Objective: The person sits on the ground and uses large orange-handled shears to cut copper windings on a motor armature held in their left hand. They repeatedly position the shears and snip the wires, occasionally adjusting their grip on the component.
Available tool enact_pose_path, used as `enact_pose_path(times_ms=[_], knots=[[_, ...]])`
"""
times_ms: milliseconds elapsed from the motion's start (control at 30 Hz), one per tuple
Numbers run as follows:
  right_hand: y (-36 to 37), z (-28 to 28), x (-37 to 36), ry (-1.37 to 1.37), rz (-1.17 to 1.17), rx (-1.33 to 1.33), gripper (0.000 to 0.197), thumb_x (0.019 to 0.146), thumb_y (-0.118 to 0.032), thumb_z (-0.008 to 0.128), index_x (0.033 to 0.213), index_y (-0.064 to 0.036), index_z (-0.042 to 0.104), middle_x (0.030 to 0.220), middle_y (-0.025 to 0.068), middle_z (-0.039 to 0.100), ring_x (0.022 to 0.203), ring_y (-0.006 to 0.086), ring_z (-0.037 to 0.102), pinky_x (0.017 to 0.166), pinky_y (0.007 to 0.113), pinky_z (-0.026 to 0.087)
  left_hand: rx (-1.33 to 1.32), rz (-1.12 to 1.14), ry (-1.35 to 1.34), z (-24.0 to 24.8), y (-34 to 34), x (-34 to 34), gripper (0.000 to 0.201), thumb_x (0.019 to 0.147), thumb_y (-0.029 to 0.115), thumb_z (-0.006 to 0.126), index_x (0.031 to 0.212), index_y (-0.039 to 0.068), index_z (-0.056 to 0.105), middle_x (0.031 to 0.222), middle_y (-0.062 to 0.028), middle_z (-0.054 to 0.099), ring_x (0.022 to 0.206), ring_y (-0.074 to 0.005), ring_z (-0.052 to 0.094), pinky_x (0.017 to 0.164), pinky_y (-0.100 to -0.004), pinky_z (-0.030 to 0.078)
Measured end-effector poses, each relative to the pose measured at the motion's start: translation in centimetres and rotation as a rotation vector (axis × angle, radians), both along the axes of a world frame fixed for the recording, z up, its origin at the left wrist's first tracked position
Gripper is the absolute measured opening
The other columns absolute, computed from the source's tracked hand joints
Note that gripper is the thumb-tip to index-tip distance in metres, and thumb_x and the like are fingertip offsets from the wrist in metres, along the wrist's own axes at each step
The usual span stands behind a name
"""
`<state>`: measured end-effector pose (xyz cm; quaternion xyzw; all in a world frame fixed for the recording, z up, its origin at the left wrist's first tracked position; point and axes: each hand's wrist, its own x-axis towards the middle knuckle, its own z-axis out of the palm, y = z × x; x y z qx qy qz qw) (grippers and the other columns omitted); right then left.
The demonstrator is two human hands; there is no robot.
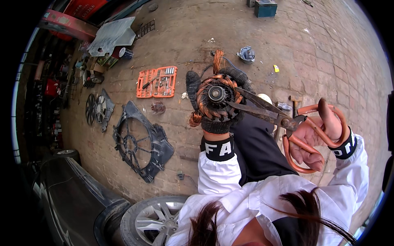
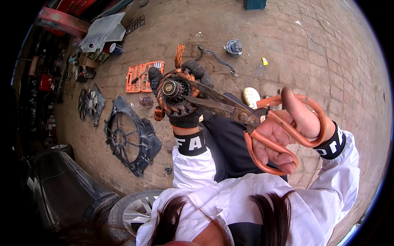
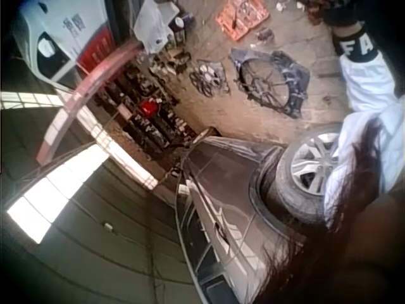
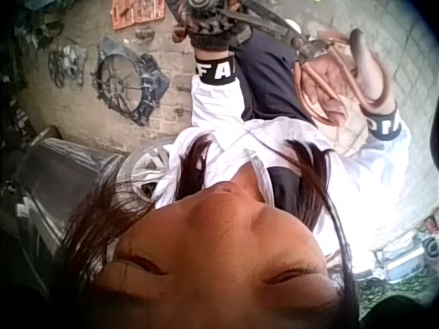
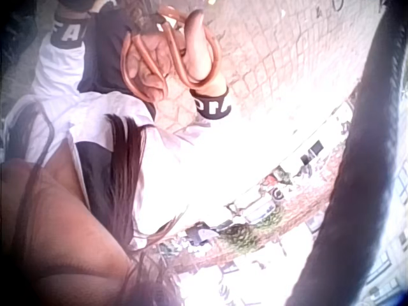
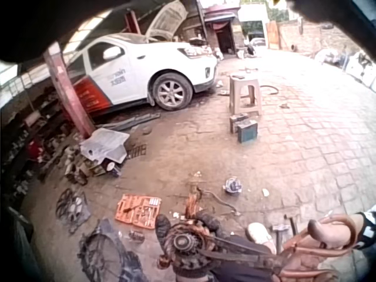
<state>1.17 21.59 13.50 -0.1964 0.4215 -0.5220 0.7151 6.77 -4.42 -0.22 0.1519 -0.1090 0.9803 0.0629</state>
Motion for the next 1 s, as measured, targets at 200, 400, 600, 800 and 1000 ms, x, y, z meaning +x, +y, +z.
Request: enact_pose_path(times_ms=[200,400,600,800,1000], knots=[[0.5,-0.7,-0.2,0.004,0.034,-0.024,0.117,0.066,-0.087,0.001,0.085,0.0179,0.051,0.056,0.0146,0.054,0.038,0.0175,0.052,0.033,0.025,0.04,0.04,0.047,-0.022,0.9,0.6,0.2,0.075,0.084,0.064,0.035,0.118,0.0,0.052,0.116,-0.0229,0.055,0.11,-0.0385,0.051,0.095,-0.0552,0.039],[0.3,-0.9,0.0,-0.159,0.004,-0.075,0.116,0.066,-0.087,0.001,0.085,0.0162,0.052,0.054,0.0125,0.053,0.038,0.0173,0.051,0.034,0.025,0.04,-0.002,0.057,-0.012,0.8,0.7,0.1,0.072,0.085,0.062,0.035,0.119,0.0,0.05,0.117,-0.0213,0.055,0.11,-0.037,0.051,0.095,-0.054,0.039],[0.2,-0.6,-0.1,-0.127,0.017,-0.063,0.116,0.066,-0.087,0.001,0.086,0.0157,0.052,0.054,0.0122,0.053,0.038,0.017,0.051,0.035,0.025,0.04,-0.053,0.074,-0.006,0.6,0.6,0.0,0.07,0.086,0.06,0.035,0.121,0.001,0.048,0.118,-0.0196,0.054,0.11,-0.0355,0.052,0.096,-0.0529,0.039],[0.2,-0.5,-0.1,-0.054,0.014,-0.033,0.114,0.068,-0.086,0.002,0.084,0.0158,0.052,0.053,0.0122,0.052,0.037,0.0162,0.048,0.034,0.025,0.039,-0.128,0.101,0.012,0.4,0.5,-0.3,0.067,0.087,0.058,0.034,0.122,0.002,0.047,0.119,-0.018,0.054,0.11,-0.034,0.052,0.096,-0.0518,0.039],[0.1,-0.5,0.3,-0.048,-0.031,-0.04,0.112,0.067,-0.086,0.004,0.08,0.0151,0.051,0.048,0.0101,0.047,0.035,0.0153,0.045,0.033,0.025,0.036,-0.283,0.188,0.02,0.1,0.3,-0.6,0.065,0.088,0.056,0.034,0.124,0.003,0.045,0.12,-0.0163,0.053,0.11,-0.0325,0.052,0.097,-0.0506,0.039]])
